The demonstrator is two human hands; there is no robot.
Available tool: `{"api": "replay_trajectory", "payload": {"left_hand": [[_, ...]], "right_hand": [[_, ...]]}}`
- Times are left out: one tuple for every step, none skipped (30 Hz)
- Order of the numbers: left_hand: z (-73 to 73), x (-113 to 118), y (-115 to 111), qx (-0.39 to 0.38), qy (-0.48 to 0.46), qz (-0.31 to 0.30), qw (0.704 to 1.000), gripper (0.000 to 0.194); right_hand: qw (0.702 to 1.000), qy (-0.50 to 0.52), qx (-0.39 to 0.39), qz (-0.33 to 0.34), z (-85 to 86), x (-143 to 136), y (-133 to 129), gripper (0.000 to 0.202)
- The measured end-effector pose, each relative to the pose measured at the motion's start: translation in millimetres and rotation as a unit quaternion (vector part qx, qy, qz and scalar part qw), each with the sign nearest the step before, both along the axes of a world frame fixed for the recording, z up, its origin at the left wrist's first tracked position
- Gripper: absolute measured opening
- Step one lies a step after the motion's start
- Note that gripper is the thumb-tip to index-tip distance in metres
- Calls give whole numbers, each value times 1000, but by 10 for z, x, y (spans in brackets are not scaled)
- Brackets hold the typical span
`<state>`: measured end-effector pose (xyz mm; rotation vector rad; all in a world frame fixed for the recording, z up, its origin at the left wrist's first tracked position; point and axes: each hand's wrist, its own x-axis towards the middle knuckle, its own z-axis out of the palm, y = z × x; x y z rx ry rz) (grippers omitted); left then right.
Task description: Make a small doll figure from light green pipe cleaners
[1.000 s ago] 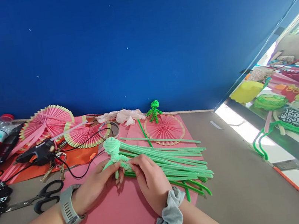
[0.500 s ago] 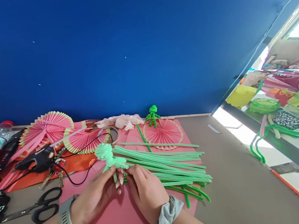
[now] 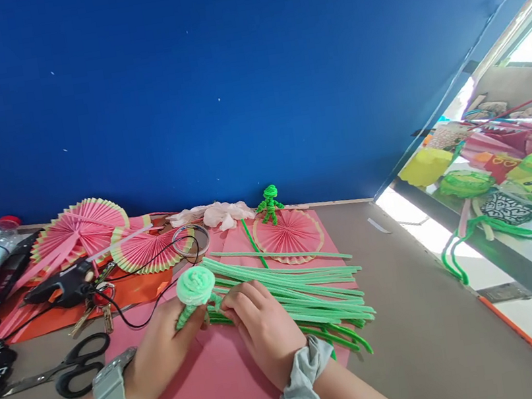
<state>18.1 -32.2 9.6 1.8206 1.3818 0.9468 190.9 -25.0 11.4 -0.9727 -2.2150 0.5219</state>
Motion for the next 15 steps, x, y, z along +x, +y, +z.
{"api": "replay_trajectory", "payload": {"left_hand": [[1, 0, 8, -13, -10, -6, 1000, 28], [4, -2, 18, -30, -25, -13, 999, 30], [9, -4, 30, -48, -43, -20, 998, 32], [17, -5, 42, -67, -65, -30, 995, 33], [27, -6, 52, -86, -90, -42, 991, 33], [37, -4, 59, -106, -119, -56, 986, 32], [46, 0, 62, -129, -152, -71, 977, 31], [53, 7, 60, -153, -189, -84, 966, 29], [55, 17, 54, -178, -231, -95, 952, 28], [53, 29, 45, -204, -276, -99, 934, 27], [46, 43, 34, -230, -322, -94, 914, 26], [36, 57, 23, -253, -365, -84, 892, 25], [25, 70, 14, -271, -402, -69, 872, 24], [14, 81, 7, -281, -429, -52, 857, 23], [5, 90, 4, -283, -441, -37, 851, 22]], "right_hand": [[1000, 13, -6, 5, 1, 10, 4, 14], [1000, 24, -15, 5, -2, 20, 9, 14], [999, 35, -29, -3, -10, 29, 14, 13], [998, 45, -46, -15, -22, 37, 22, 11], [996, 56, -65, -28, -36, 44, 32, 9], [993, 67, -83, -40, -53, 50, 43, 8], [991, 78, -99, -50, -69, 55, 54, 7], [989, 86, -109, -57, -85, 58, 64, 7], [988, 88, -113, -60, -100, 58, 69, 8], [989, 82, -109, -62, -112, 55, 71, 9], [991, 64, -98, -66, -123, 49, 67, 10], [994, 34, -78, -70, -132, 39, 57, 10], [996, -5, -51, -74, -139, 27, 44, 11], [995, -50, -21, -79, -144, 12, 28, 11], [992, -94, 8, -84, -147, -4, 10, 12]]}}
